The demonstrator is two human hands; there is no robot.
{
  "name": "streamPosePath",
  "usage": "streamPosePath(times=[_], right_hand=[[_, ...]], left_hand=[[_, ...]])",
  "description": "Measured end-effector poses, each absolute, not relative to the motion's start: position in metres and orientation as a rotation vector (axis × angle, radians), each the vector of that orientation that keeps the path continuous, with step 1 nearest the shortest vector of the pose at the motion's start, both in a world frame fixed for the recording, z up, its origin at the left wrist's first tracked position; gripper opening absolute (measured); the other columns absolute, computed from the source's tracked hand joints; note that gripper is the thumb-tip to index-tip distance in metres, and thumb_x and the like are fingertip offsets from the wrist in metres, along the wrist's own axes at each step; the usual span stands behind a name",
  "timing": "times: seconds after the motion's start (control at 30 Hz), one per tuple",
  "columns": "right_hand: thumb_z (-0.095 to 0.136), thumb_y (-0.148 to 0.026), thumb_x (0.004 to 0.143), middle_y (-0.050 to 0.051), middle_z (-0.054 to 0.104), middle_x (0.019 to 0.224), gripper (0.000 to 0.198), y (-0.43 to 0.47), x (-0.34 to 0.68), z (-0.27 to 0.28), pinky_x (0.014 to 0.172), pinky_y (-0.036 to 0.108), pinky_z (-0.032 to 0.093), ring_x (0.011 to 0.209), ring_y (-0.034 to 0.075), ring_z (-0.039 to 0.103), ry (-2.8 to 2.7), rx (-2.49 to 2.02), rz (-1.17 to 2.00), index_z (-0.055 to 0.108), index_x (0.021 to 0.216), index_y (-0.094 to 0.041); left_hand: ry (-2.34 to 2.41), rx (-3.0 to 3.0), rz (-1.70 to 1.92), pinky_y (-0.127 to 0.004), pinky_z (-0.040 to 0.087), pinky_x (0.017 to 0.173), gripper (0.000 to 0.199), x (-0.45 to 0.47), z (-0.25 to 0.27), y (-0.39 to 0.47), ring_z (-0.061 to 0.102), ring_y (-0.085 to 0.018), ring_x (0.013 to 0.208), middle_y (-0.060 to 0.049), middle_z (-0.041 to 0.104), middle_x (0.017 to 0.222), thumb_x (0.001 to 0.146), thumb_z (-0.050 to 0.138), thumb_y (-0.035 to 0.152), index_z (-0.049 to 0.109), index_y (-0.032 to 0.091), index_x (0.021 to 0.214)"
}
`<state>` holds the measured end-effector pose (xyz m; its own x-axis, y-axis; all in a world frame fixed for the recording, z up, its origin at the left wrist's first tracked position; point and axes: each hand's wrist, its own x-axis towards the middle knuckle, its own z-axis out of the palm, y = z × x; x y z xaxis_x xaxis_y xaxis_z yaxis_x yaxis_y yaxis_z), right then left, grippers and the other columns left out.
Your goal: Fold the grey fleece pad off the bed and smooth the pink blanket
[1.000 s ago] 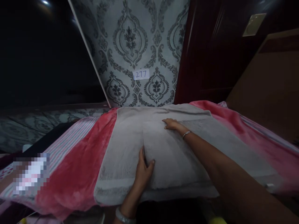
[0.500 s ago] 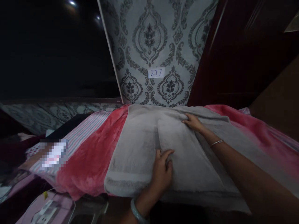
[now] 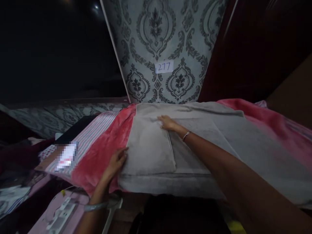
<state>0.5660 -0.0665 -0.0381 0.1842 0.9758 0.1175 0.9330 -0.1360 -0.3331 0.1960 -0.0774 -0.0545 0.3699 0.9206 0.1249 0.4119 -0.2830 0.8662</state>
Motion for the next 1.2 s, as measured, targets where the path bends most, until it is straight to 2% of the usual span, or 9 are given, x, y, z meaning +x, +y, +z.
streamPosePath(times=[0.1,0.23,0.33,0.4,0.5,0.63,0.83,0.97,1.2], right_hand=[[0.070,-0.022,0.089,0.016,0.049,0.157,0.053,-0.085,0.564,-0.074,0.120,0.044,0.037,0.145,0.031,0.046,-1.815,-2.141,0.281,0.064,0.141,-0.019],[0.064,-0.016,0.090,0.008,0.057,0.152,0.049,-0.120,0.587,-0.082,0.121,0.039,0.036,0.143,0.025,0.050,-1.720,-2.113,0.229,0.066,0.139,-0.023],[0.059,-0.014,0.091,0.008,0.066,0.141,0.045,-0.152,0.599,-0.081,0.115,0.037,0.044,0.132,0.023,0.060,-1.562,-2.063,0.195,0.069,0.134,-0.020],[0.058,-0.014,0.090,0.008,0.071,0.133,0.042,-0.177,0.602,-0.084,0.108,0.036,0.049,0.122,0.022,0.066,-1.460,-2.035,0.199,0.072,0.129,-0.020],[0.057,-0.016,0.089,0.007,0.075,0.123,0.037,-0.214,0.606,-0.093,0.103,0.037,0.052,0.113,0.022,0.069,-1.364,-1.990,0.164,0.076,0.119,-0.021],[0.055,-0.017,0.088,0.007,0.075,0.124,0.036,-0.249,0.613,-0.111,0.106,0.040,0.050,0.118,0.023,0.066,-1.270,-1.960,0.076,0.077,0.115,-0.022],[0.054,-0.017,0.086,0.009,0.072,0.127,0.032,-0.256,0.615,-0.139,0.113,0.045,0.045,0.124,0.023,0.062,-1.225,-1.881,0.007,0.078,0.106,-0.022],[0.054,-0.016,0.086,0.010,0.072,0.125,0.032,-0.252,0.616,-0.143,0.114,0.046,0.044,0.122,0.024,0.062,-1.233,-1.852,0.001,0.078,0.106,-0.022],[0.055,-0.015,0.087,0.010,0.072,0.126,0.031,-0.252,0.616,-0.145,0.114,0.047,0.044,0.124,0.024,0.062,-1.239,-1.841,-0.002,0.078,0.106,-0.022]], left_hand=[[1.194,1.957,0.763,-0.049,0.052,0.102,0.043,0.179,-0.084,-0.063,0.067,-0.032,0.106,-0.011,0.075,0.108,0.069,0.066,0.054,0.075,0.022,0.097],[1.260,2.306,0.810,-0.049,0.052,0.100,0.025,0.209,-0.074,-0.076,0.065,-0.031,0.103,-0.010,0.070,0.107,0.082,0.058,0.035,0.072,0.022,0.098],[1.047,2.523,0.679,-0.044,0.052,0.096,0.020,0.267,-0.058,-0.110,0.064,-0.028,0.101,-0.012,0.067,0.101,0.089,0.051,0.024,0.069,0.019,0.095],[0.904,2.607,0.487,-0.041,0.052,0.095,0.017,0.310,-0.054,-0.137,0.064,-0.027,0.101,-0.013,0.066,0.102,0.091,0.055,0.027,0.068,0.018,0.096],[0.922,2.718,0.316,-0.043,0.051,0.095,0.026,0.358,-0.056,-0.168,0.061,-0.031,0.107,-0.017,0.064,0.110,0.090,0.064,0.037,0.068,0.014,0.103],[1.052,2.789,0.209,-0.042,0.051,0.092,0.042,0.383,-0.062,-0.181,0.060,-0.034,0.112,-0.020,0.065,0.114,0.087,0.068,0.043,0.066,0.010,0.113],[1.122,2.772,0.153,-0.041,0.049,0.092,0.028,0.387,-0.061,-0.172,0.063,-0.034,0.112,-0.022,0.068,0.113,0.087,0.055,0.015,0.069,0.008,0.110],[1.141,2.697,0.096,-0.037,0.049,0.090,0.022,0.386,-0.054,-0.165,0.067,-0.031,0.106,-0.019,0.071,0.108,0.087,0.054,0.013,0.072,0.013,0.100],[1.071,2.728,0.118,-0.035,0.049,0.089,0.025,0.382,-0.053,-0.166,0.067,-0.029,0.106,-0.017,0.071,0.107,0.083,0.053,0.012,0.071,0.014,0.100]])
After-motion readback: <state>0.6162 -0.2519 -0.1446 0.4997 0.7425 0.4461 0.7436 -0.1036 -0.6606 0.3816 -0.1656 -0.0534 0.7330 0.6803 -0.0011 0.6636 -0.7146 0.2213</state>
